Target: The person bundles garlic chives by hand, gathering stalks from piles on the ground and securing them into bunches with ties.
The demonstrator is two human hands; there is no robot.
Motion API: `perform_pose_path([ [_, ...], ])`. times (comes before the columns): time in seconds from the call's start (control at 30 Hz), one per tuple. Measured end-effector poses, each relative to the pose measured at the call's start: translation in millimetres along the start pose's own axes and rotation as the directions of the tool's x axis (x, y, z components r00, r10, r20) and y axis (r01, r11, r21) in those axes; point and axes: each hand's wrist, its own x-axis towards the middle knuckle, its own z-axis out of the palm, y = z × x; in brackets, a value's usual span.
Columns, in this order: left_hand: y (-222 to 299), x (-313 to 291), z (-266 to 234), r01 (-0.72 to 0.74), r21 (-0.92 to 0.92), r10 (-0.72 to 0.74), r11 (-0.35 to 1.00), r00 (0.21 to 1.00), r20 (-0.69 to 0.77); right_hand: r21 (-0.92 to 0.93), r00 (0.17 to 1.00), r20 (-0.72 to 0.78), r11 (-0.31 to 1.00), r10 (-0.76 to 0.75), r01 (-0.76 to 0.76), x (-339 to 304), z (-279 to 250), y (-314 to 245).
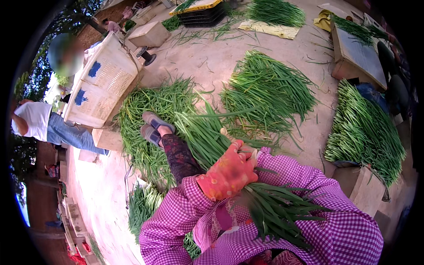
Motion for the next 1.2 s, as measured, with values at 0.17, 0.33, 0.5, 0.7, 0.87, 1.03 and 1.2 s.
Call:
perform_pose_path([
  [0.17, -13.9, -5.7, 23.5, 0.223, 0.210, -0.150, 0.952, 0.938, -0.314, -0.360, 0.907, -0.069, 0.859, -0.415, 0.365, 26.8, 44.3, -43.3],
  [0.33, 8.3, -69.3, 2.4, 0.451, -0.179, -0.468, 0.874, 0.687, -0.556, -0.301, 0.869, 0.053, 0.822, -0.491, 0.483, 34.9, 71.0, -62.7],
  [0.5, -20.6, -92.1, 52.6, -0.535, -0.839, -0.977, 0.098, 0.110, -0.184, -0.467, 0.844, -0.037, 0.756, -0.535, 0.459, 37.6, 64.6, -52.0],
  [0.7, -19.7, -48.1, 87.1, -0.592, -0.672, -0.879, -0.445, 0.431, 0.203, -0.702, 0.687, 0.179, 0.398, -0.704, 0.591, 67.3, 68.3, 3.2],
  [0.87, -16.8, -70.8, 111.3, -0.538, -0.762, -0.883, -0.361, 0.460, 0.093, -0.889, 0.851, 0.240, 0.246, -0.466, 0.386, 64.7, 82.8, 11.0],
  [1.03, -14.3, -139.2, 117.6, -0.494, -0.770, -0.886, -0.403, 0.421, 0.194, -0.856, 0.825, 0.508, -0.250, -0.248, 0.452, 68.5, 77.8, 1.5],
  [1.2, 12.3, -188.6, 98.7, -0.517, -0.791, -0.945, -0.325, 0.214, 0.248, -0.996, 0.989, 0.090, -0.038, -0.118, 0.086, 49.7, 51.3, -24.2],
])
